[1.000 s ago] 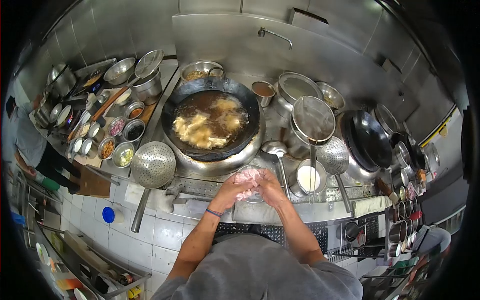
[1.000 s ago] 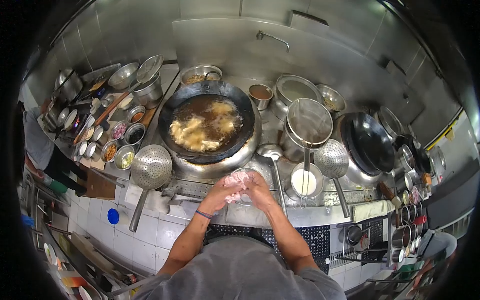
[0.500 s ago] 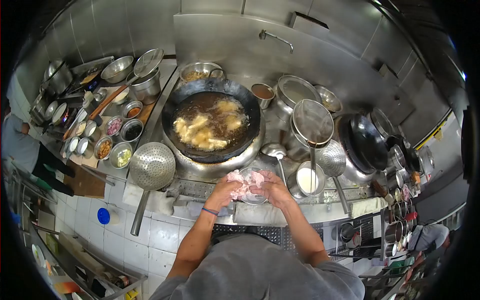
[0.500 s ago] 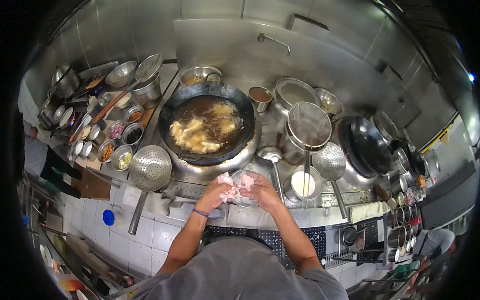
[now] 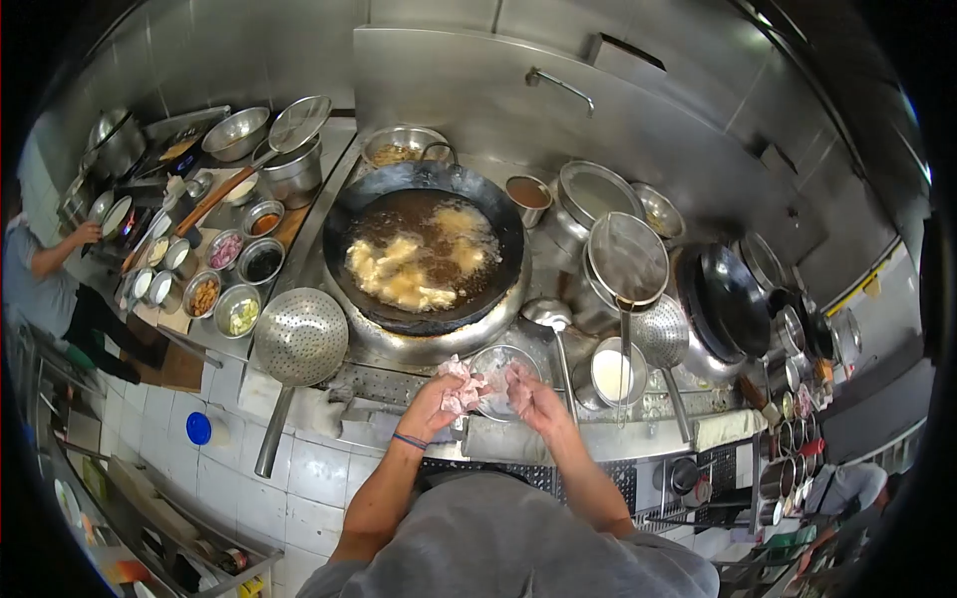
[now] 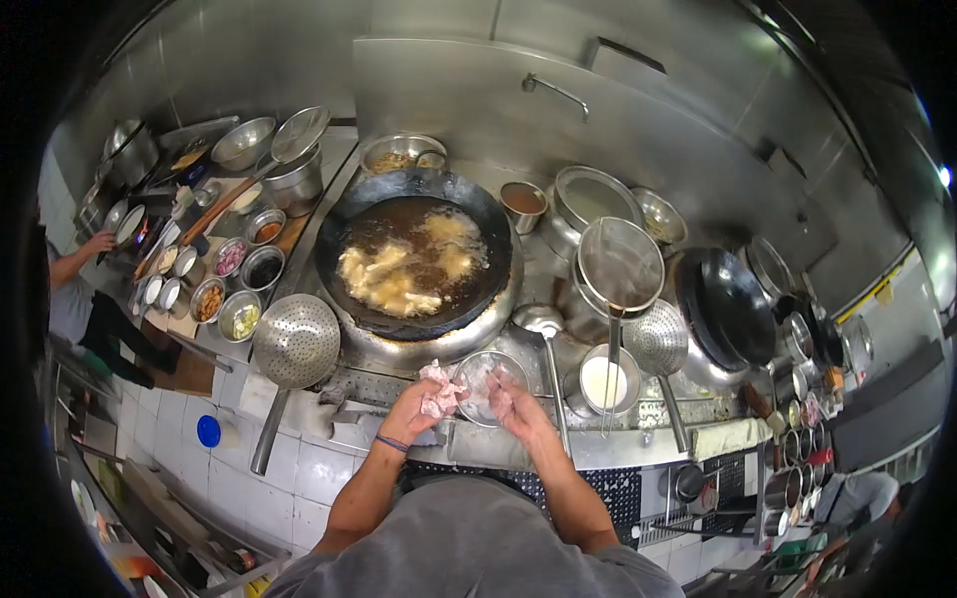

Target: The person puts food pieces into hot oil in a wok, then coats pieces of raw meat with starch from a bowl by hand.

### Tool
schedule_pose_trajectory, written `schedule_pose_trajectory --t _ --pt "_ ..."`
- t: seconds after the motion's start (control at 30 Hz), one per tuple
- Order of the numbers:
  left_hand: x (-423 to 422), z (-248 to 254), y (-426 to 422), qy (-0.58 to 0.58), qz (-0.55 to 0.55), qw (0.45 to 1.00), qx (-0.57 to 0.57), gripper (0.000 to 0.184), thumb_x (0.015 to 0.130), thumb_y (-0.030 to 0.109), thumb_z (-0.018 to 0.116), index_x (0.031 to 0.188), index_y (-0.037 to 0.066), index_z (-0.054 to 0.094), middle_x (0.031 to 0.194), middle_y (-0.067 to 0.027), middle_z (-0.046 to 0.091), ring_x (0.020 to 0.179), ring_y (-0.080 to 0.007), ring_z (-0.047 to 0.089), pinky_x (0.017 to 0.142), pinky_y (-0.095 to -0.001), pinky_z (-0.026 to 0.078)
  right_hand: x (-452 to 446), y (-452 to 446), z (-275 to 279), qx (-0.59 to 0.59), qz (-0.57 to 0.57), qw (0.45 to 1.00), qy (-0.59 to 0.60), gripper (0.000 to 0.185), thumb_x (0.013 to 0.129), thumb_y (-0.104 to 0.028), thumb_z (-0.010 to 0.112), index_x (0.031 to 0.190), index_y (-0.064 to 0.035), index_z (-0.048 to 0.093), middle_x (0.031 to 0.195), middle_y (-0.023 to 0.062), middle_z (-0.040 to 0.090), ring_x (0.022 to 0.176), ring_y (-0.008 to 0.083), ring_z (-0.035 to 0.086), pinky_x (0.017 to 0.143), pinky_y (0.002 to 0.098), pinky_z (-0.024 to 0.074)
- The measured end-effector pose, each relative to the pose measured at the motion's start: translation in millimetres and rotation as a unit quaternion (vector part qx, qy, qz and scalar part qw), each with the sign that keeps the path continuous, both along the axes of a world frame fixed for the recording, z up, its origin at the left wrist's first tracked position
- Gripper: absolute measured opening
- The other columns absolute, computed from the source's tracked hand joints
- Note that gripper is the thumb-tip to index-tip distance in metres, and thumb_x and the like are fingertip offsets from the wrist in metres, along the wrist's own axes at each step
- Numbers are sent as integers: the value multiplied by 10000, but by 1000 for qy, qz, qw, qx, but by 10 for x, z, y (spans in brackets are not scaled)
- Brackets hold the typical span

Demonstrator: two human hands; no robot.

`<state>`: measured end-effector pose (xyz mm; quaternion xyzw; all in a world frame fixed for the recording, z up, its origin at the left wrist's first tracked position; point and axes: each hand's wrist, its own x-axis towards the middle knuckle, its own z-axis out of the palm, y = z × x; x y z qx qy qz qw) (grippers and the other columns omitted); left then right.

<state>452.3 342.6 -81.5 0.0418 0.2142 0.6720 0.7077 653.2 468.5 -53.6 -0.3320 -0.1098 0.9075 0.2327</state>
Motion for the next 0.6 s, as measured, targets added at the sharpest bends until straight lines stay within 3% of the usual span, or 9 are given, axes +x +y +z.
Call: schedule_pose_trajectory --t 0.1,0.2,0.27,0.3,0.37,0.4,0.43,0.5,0.6 --pt "-49 160 -161 82 36 996 11 323 895 90 610 1205 22 552 1132 -178 663 996 -343 694 740 -420 596 -16 -61 78 8 69 996 50 410 980 -443 598 715 -141 521 574 -33 376 486 99 378 415 244 275" --pt "-113 172 -263 98 89 991 10 321 904 119 604 1210 27 569 1144 -171 665 976 -321 698 750 -436 591 -256 -49 742 212 24 964 -159 517 1006 -505 524 621 -162 485 520 -40 362 424 103 322 387 268 249" --pt "-157 281 -364 69 105 992 16 329 937 202 572 1216 28 573 1158 -182 662 997 -342 691 792 -475 583 -454 217 846 617 -33 721 -314 534 1056 -438 444 618 -131 458 543 -36 426 467 64 350 421 279 259" --pt "-169 360 -421 19 103 994 29 362 960 252 513 1240 28 561 1167 -198 656 1029 -376 673 815 -496 572 -605 327 991 699 -74 627 -336 506 1074 -378 423 657 -94 467 587 -44 404 548 49 361 475 266 274" --pt "-209 597 -502 -72 96 991 65 454 1006 353 393 1287 27 536 1185 -231 645 1093 -444 638 863 -540 551 -966 626 1265 770 -71 548 -320 400 1070 -297 438 790 -13 479 684 33 432 670 130 417 592 328 377" --pt "-191 715 -534 -52 104 993 18 558 1003 410 310 1309 -7 521 1257 -263 600 1194 -494 566 934 -594 507 -1125 821 1295 774 -21 550 -312 309 1045 -248 464 898 15 532 771 108 524 758 210 517 723 370 447" --pt "-194 717 -572 -59 104 992 47 540 992 370 347 1312 -32 514 1277 -268 589 1201 -489 561 996 -594 468 -1319 1179 1058 850 -33 465 -246 262 1007 -205 500 1093 36 556 935 241 640 925 441 595 849 442 470" --pt "-192 693 -603 -66 112 988 83 513 981 320 403 1312 -56 510 1292 -269 581 1212 -484 553 1069 -609 412 -1712 1822 692 871 89 382 -295 219 971 -151 511 1066 12 621 1027 265 657 1013 457 601 871 469 479" --pt "-193 609 -556 -97 145 980 94 474 980 299 453 1301 -44 520 1276 -255 590 1229 -484 537 1083 -664 363 -2102 2006 798 818 219 335 -412 231 941 -149 576 1107 -10 657 1028 260 667 993 437 627 852 461 496"
